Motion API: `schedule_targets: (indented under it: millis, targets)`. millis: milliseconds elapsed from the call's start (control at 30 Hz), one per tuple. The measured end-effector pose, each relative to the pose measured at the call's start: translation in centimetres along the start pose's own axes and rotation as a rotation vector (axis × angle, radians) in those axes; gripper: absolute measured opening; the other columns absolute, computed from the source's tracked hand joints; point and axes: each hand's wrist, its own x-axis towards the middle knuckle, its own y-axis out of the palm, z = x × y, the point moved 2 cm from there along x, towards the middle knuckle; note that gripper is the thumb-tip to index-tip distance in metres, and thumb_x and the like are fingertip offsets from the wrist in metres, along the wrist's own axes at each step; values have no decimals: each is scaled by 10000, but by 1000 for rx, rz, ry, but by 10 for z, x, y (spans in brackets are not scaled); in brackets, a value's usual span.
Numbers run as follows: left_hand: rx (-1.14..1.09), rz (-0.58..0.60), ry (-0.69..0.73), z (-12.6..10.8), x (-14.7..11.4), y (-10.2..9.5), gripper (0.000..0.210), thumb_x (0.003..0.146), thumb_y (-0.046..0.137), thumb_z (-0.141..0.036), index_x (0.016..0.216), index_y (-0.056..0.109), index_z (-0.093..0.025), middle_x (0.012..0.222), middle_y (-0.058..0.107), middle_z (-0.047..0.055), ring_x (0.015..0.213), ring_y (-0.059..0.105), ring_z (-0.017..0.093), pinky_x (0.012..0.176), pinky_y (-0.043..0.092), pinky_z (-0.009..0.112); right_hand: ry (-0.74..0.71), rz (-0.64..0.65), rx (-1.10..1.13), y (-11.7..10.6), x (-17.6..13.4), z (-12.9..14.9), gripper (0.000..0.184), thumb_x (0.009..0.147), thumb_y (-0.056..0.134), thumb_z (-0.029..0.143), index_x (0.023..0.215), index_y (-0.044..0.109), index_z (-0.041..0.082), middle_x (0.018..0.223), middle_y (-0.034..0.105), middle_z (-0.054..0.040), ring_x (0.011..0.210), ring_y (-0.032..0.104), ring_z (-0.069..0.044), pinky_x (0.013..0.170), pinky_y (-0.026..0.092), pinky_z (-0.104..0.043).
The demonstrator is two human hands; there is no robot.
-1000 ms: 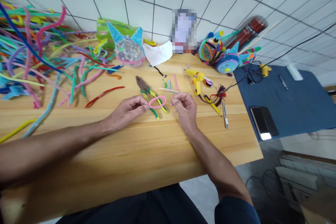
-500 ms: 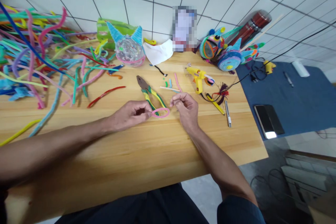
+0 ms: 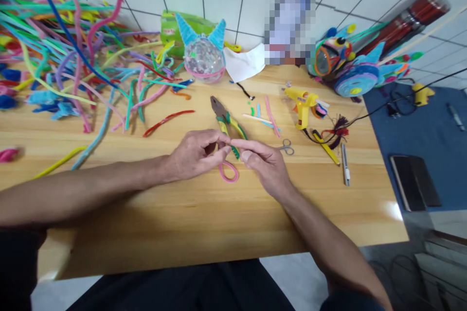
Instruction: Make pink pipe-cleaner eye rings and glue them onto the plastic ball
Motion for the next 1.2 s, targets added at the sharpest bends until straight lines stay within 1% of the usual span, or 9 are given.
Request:
schedule_targets:
  millis: [167,333,567,700,800,900,967,1100,1200]
  targets:
    - [37,-38,24,3,-3,1,112,950,629,-138,884,712,-172,723,744,-24,544,546,63,574,462,201,-42,46,-139,4,-5,-2,286,959,805,346,1228,896,371,788,688,30,710,592,-148,711,528,-327]
    - [148,8,64,2,-3,-3,196,920,566,-106,765,662,-176,660,688,-16,565,564,81,570,432,213,-110,86,-222,10,-6,1,322,962,802,285,1252,887,395,896,762,14,805,667,-172,783,575,-347]
    - [138,-8,52,2,-1,-4,174,935,568,-110,803,649,-189,696,700,-25,581,571,81,604,463,216,5,19,-33,7,-4,-10,300,927,845,403,1220,894,360,760,660,37,674,549,-148,693,520,-341]
    - [103,-63,67,4,-2,-2,82,929,622,-115,932,641,-194,813,738,-13,636,608,85,629,490,215,57,-1,55,10,0,-5,287,864,869,359,1148,907,349,688,597,47,633,496,-141,660,488,-337]
    - [112,-56,46,4,-2,-3,121,907,601,-97,955,621,-206,817,719,-15,668,614,99,659,500,231,34,-26,18,10,0,-3,282,859,837,326,1133,904,341,681,613,43,629,507,-147,655,470,-336]
    - [110,-2,31,5,1,-7,154,908,511,-91,885,601,-213,786,688,-7,689,609,120,686,498,258,-102,-98,-128,4,1,4,161,890,738,279,952,885,304,691,654,21,645,550,-167,657,457,-345]
    - [91,40,5,6,3,-8,194,953,480,-126,800,560,-215,750,658,-3,682,595,128,681,484,270,-221,-100,-308,-1,1,12,190,919,669,265,801,817,280,694,674,0,664,584,-185,661,454,-355]
    - [130,55,-55,11,6,-7,283,1004,535,-216,724,496,-218,690,591,-13,657,547,129,665,448,277,-282,84,-789,-2,-1,22,163,914,744,324,765,723,263,677,684,5,632,588,-175,642,408,-338]
    - [152,70,-46,14,5,-4,203,1016,508,-194,837,602,-208,789,681,7,719,606,139,712,483,276,-265,187,-1051,1,-6,18,211,879,849,378,789,699,259,648,663,20,591,538,-157,635,339,-321]
